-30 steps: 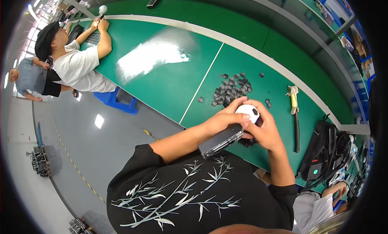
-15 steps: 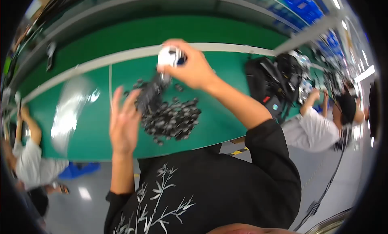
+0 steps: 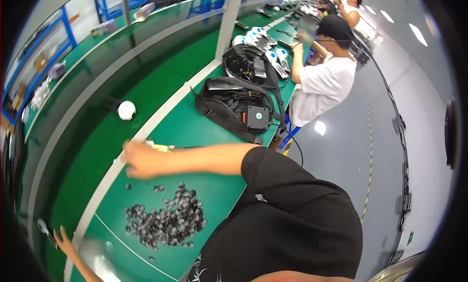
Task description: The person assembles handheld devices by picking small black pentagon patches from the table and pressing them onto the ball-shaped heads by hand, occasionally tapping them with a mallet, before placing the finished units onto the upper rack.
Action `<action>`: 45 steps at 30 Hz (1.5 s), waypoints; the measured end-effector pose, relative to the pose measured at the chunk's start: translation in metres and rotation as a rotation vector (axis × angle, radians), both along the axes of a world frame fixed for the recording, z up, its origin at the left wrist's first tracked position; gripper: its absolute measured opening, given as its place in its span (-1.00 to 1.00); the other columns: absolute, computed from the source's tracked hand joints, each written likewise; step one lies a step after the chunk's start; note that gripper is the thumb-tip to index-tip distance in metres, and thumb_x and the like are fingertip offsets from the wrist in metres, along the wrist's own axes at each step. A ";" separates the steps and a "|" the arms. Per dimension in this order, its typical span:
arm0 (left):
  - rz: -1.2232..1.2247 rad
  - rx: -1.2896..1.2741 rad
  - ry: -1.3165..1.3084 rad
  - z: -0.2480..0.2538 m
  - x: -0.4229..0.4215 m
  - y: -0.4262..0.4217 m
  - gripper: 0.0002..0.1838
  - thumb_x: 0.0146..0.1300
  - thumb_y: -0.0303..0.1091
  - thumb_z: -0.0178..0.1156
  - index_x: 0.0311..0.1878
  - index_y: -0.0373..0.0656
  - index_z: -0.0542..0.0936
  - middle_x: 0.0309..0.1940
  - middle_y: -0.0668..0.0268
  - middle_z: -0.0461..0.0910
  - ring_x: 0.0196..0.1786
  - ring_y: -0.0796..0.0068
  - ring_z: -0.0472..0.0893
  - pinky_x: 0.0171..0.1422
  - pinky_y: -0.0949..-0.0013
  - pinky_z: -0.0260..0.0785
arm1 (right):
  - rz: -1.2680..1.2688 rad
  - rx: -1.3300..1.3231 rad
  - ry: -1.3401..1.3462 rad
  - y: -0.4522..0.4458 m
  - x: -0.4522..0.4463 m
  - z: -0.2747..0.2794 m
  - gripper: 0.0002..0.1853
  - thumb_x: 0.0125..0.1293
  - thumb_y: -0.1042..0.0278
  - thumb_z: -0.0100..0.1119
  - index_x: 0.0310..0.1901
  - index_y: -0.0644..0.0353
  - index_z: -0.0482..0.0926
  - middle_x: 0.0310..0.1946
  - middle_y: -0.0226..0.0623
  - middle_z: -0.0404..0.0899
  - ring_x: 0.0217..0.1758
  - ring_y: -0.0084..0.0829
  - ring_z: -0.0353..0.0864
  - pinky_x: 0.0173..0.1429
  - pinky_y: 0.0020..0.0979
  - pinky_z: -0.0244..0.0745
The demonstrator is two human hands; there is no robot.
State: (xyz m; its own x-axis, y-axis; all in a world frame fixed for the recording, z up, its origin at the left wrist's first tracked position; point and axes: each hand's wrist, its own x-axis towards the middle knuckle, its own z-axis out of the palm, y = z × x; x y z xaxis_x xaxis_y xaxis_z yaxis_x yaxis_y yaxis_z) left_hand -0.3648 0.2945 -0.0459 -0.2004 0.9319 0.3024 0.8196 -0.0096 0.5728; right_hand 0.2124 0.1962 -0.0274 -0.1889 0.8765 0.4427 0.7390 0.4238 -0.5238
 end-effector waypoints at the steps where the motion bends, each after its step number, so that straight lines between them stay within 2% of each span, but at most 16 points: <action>1: 0.118 0.036 0.292 0.009 -0.022 0.015 -0.30 0.35 0.07 0.20 0.33 -0.32 0.42 0.27 -0.10 0.46 0.28 0.06 0.48 0.41 0.26 0.26 | 0.075 -0.174 -0.117 -0.031 -0.005 0.019 -0.61 -0.01 0.16 0.33 -0.17 0.19 0.55 -0.31 0.00 0.46 -0.17 -0.02 0.48 -0.08 -0.08 0.44; 4: 0.465 -0.342 0.482 0.062 -0.002 0.020 -0.20 0.35 0.05 0.17 0.45 -0.34 0.22 0.37 -0.14 0.32 0.33 -0.09 0.41 0.40 0.19 0.25 | 0.183 -0.049 -0.202 -0.084 -0.021 -0.010 -0.42 -0.03 0.00 0.42 -0.03 0.17 0.51 -0.20 -0.13 0.42 -0.11 -0.14 0.44 -0.03 -0.17 0.41; 16: 0.001 -0.251 0.440 -0.062 -0.042 0.183 -0.28 0.34 -0.17 0.12 0.47 -0.32 0.17 0.39 -0.13 0.28 0.35 -0.08 0.39 0.40 0.22 0.25 | 0.337 -0.127 -0.186 -0.102 -0.045 0.007 -0.75 0.14 0.18 0.32 -0.21 0.09 0.57 -0.28 -0.26 0.40 -0.15 -0.26 0.38 0.02 -0.30 0.35; 22: -0.081 -0.165 0.478 -0.031 -0.131 0.199 -0.30 0.34 -0.30 0.08 0.49 -0.31 0.14 0.41 -0.13 0.26 0.36 -0.08 0.38 0.39 0.23 0.25 | 0.440 -0.064 -0.211 -0.102 -0.062 -0.005 -0.86 0.17 0.31 0.28 -0.27 0.08 0.55 -0.29 -0.30 0.37 -0.19 -0.30 0.35 -0.04 -0.34 0.33; 24: -0.188 0.142 1.029 -0.060 -0.121 0.222 -0.24 0.28 -0.24 0.21 0.49 -0.23 0.17 0.39 -0.04 0.33 0.32 -0.05 0.43 0.33 0.23 0.31 | 0.416 -0.041 -0.158 -0.102 -0.061 0.002 -0.88 0.17 0.32 0.27 -0.27 0.08 0.56 -0.29 -0.31 0.37 -0.20 -0.31 0.36 -0.04 -0.34 0.35; 25: -0.179 0.150 1.045 -0.073 -0.126 0.213 -0.24 0.28 -0.24 0.21 0.49 -0.23 0.17 0.39 -0.04 0.33 0.32 -0.05 0.43 0.33 0.23 0.31 | 0.384 -0.036 -0.114 -0.103 -0.058 0.005 -0.89 0.17 0.33 0.26 -0.28 0.08 0.57 -0.30 -0.32 0.37 -0.21 -0.31 0.37 -0.05 -0.34 0.36; 26: -0.158 -0.049 0.288 -0.044 -0.052 0.191 -0.20 0.22 -0.16 0.29 0.48 -0.17 0.23 0.34 0.00 0.41 0.28 -0.03 0.48 0.29 0.22 0.35 | 0.361 -0.035 -0.065 -0.104 -0.055 0.009 -0.90 0.17 0.35 0.26 -0.29 0.08 0.58 -0.31 -0.34 0.38 -0.22 -0.31 0.38 -0.06 -0.33 0.37; 28: -0.152 -0.199 0.472 0.030 0.071 0.123 -0.26 0.17 -0.06 0.32 0.37 -0.20 0.37 0.13 -0.08 0.57 0.07 -0.08 0.60 0.16 0.17 0.44 | 0.318 -0.012 0.027 -0.109 -0.057 0.012 -0.93 0.17 0.38 0.23 -0.29 0.08 0.60 -0.33 -0.36 0.39 -0.27 -0.31 0.42 -0.10 -0.34 0.42; 29: -0.320 0.078 0.598 -0.017 0.035 0.156 -0.29 0.15 -0.15 0.35 0.33 -0.20 0.36 0.05 -0.06 0.58 0.00 -0.10 0.61 0.13 0.14 0.44 | 0.279 0.014 0.052 -0.110 -0.056 0.014 -0.93 0.16 0.40 0.21 -0.29 0.08 0.61 -0.35 -0.38 0.39 -0.30 -0.32 0.44 -0.14 -0.35 0.46; 31: -0.335 0.195 0.501 0.055 0.136 0.094 -0.35 0.12 -0.27 0.37 0.26 -0.21 0.37 -0.02 -0.02 0.60 -0.12 -0.09 0.61 0.08 0.09 0.45 | 0.275 0.004 0.066 -0.111 -0.050 0.014 -0.90 0.16 0.42 0.20 -0.27 0.08 0.62 -0.37 -0.38 0.42 -0.31 -0.31 0.47 -0.18 -0.35 0.48; 34: -0.197 0.305 0.222 0.134 0.183 0.040 -0.38 0.17 -0.24 0.41 0.25 -0.18 0.39 0.03 0.03 0.58 0.02 0.11 0.60 0.10 0.19 0.44 | 0.275 -0.101 0.135 -0.113 -0.039 0.010 -0.79 0.13 0.50 0.16 -0.19 0.14 0.68 -0.40 -0.34 0.58 -0.42 -0.31 0.53 -0.32 -0.37 0.50; 38: -0.108 0.593 0.104 0.165 0.189 -0.015 -0.38 0.19 -0.12 0.42 0.23 -0.23 0.49 0.02 0.13 0.60 -0.03 0.25 0.63 0.06 0.30 0.45 | 0.279 -0.391 0.539 -0.115 -0.023 0.019 -0.73 0.13 0.54 0.16 -0.13 0.22 0.72 -0.35 -0.31 0.72 -0.54 -0.48 0.50 -0.40 -0.44 0.44; 39: -0.020 0.294 0.189 0.165 0.190 -0.032 -0.42 0.26 -0.09 0.34 0.22 -0.26 0.51 -0.03 0.13 0.63 -0.10 0.31 0.65 -0.01 0.38 0.49 | 0.220 -0.608 0.566 -0.114 -0.018 0.023 -0.73 0.17 0.54 0.17 -0.10 0.20 0.72 -0.35 -0.33 0.72 -0.49 -0.54 0.53 -0.37 -0.50 0.47; 40: 0.003 -0.070 -0.068 0.166 0.203 -0.052 -0.50 0.28 -0.14 0.29 0.14 -0.31 0.55 -0.14 0.08 0.66 -0.17 0.33 0.66 -0.10 0.40 0.54 | 0.245 -0.664 0.744 -0.113 -0.017 0.025 -0.73 0.19 0.55 0.17 -0.08 0.21 0.72 -0.36 -0.32 0.71 -0.48 -0.57 0.53 -0.36 -0.53 0.49; 42: -0.309 -0.133 -1.117 0.131 0.239 -0.094 -0.62 0.32 -0.19 0.19 0.00 -0.35 0.58 -0.27 0.02 0.66 -0.26 0.20 0.69 -0.29 0.28 0.60 | 0.263 -0.840 0.963 -0.110 -0.010 0.020 -0.75 0.27 0.57 0.18 -0.03 0.27 0.70 -0.37 -0.31 0.70 -0.44 -0.61 0.55 -0.31 -0.60 0.53; 45: -0.463 -0.344 -1.574 0.101 0.258 -0.148 -0.65 0.36 -0.20 0.09 0.04 -0.28 0.47 -0.16 -0.10 0.63 -0.25 0.07 0.69 -0.45 0.24 0.61 | 0.313 -0.896 0.927 -0.109 -0.009 0.019 -0.74 0.29 0.56 0.20 0.00 0.29 0.68 -0.40 -0.32 0.69 -0.42 -0.60 0.57 -0.29 -0.59 0.53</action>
State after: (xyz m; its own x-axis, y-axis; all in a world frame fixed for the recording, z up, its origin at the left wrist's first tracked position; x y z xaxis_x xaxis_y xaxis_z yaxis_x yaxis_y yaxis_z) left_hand -0.1065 0.1468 0.0549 0.2025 0.9707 -0.1292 -0.5521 0.2221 0.8036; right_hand 0.2037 0.0872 -0.0085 -0.3784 0.9064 -0.1880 -0.1060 -0.2442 -0.9639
